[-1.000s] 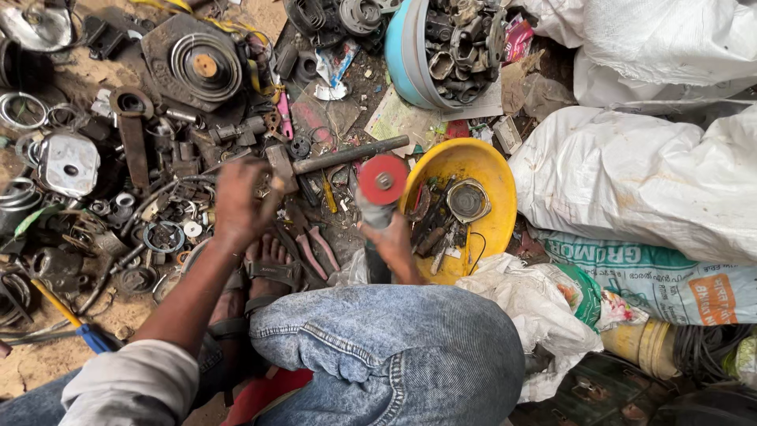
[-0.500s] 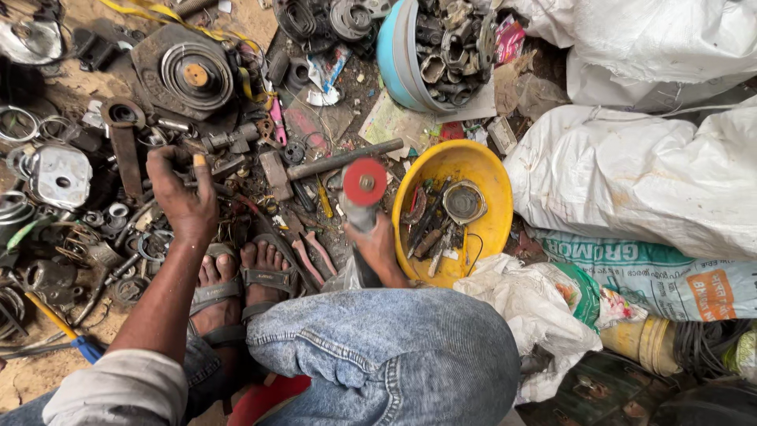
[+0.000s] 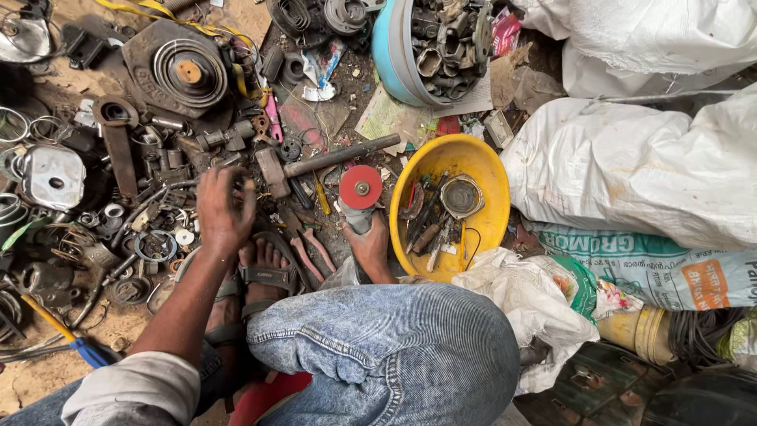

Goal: The person uses an angle grinder to cut and smooth a circular metal part, then uses a screwdriver to pry and adjust components on the same part. The person works while sitting on the ground in a cluttered workshop.

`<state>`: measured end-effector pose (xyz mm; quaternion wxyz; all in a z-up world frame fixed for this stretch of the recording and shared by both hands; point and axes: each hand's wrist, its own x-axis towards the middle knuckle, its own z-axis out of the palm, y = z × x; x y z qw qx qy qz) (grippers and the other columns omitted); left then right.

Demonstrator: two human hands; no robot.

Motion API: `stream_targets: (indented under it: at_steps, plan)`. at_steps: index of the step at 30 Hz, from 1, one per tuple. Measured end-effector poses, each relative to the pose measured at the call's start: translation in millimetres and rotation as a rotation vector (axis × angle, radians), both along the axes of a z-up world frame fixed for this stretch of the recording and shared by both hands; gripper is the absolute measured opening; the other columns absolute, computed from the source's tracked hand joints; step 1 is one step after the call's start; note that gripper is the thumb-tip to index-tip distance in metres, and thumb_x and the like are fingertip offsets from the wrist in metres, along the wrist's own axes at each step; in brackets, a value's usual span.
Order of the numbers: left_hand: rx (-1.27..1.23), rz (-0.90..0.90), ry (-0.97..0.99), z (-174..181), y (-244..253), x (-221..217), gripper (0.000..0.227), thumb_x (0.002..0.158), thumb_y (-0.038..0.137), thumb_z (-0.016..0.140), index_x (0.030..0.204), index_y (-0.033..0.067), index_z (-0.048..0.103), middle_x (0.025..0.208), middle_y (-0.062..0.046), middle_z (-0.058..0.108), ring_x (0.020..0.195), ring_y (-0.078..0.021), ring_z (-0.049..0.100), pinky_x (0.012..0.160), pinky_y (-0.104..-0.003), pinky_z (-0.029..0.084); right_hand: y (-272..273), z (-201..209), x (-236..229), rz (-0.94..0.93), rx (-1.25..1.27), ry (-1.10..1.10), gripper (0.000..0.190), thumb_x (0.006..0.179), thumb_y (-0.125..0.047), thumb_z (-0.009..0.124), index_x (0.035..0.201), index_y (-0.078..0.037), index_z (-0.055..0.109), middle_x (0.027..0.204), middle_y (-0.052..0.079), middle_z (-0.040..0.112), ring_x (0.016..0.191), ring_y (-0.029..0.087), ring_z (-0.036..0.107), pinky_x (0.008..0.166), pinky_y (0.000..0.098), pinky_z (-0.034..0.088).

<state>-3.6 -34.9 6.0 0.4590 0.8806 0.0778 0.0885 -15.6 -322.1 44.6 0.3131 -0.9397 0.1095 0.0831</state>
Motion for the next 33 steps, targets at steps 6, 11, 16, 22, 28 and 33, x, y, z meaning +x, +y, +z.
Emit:
stream_targets:
  at_steps: [6,11,16,22,28,33]
  plan:
    - [-0.018,0.057,0.003,-1,13,5,0.022,0.098,0.004,0.067,0.119,0.0027,0.060,0.106,-0.014,0.059,0.102,-0.0297,0.057,0.093,-0.044,0.046,-8,-18,-2,0.092,0.006,-0.030,0.048,0.072,-0.021,0.086,0.106,0.004,0.063,0.100,0.025,0.069,0.095,0.044,0.068,0.083,0.0488,0.053]
    - [-0.026,0.095,-0.022,8,19,4,0.025,0.098,0.003,0.068,0.121,0.0014,0.058,0.109,-0.015,0.058,0.104,-0.0316,0.056,0.094,-0.045,0.046,-4,-27,-7,0.124,-0.075,-0.048,0.048,0.070,-0.020,0.088,0.102,0.004,0.062,0.102,0.024,0.065,0.097,0.043,0.065,0.086,0.0506,0.052]
    - [-0.031,0.102,0.014,11,21,5,0.025,0.098,0.002,0.068,0.120,0.0013,0.057,0.107,-0.016,0.058,0.104,-0.0325,0.057,0.093,-0.046,0.046,-3,-26,-6,0.117,-0.106,-0.015,0.052,0.067,-0.020,0.088,0.105,0.005,0.061,0.105,0.024,0.062,0.098,0.042,0.064,0.087,0.0504,0.052]
    - [-0.034,0.114,-0.042,6,22,1,0.027,0.096,0.002,0.068,0.121,0.0006,0.057,0.110,-0.017,0.059,0.107,-0.0345,0.057,0.094,-0.046,0.045,0,-36,10,0.061,-0.137,-0.044,0.051,0.071,-0.022,0.086,0.106,0.006,0.062,0.107,0.025,0.064,0.100,0.043,0.064,0.089,0.0511,0.051]
    - [-0.022,0.097,0.016,-11,18,7,0.029,0.097,0.003,0.065,0.124,0.0008,0.057,0.110,-0.015,0.060,0.104,-0.0302,0.058,0.095,-0.044,0.047,-6,-44,43,0.113,-0.129,-0.160,0.056,0.069,-0.023,0.088,0.108,0.009,0.063,0.107,0.028,0.064,0.102,0.047,0.061,0.091,0.0528,0.050]
    - [0.015,0.077,-0.033,-13,13,-5,0.028,0.098,0.003,0.067,0.124,0.0004,0.057,0.113,-0.016,0.061,0.111,-0.0312,0.058,0.099,-0.045,0.047,-2,-47,45,0.091,-0.159,-0.157,0.052,0.073,-0.024,0.087,0.107,0.008,0.062,0.109,0.028,0.064,0.105,0.047,0.062,0.094,0.0523,0.051]
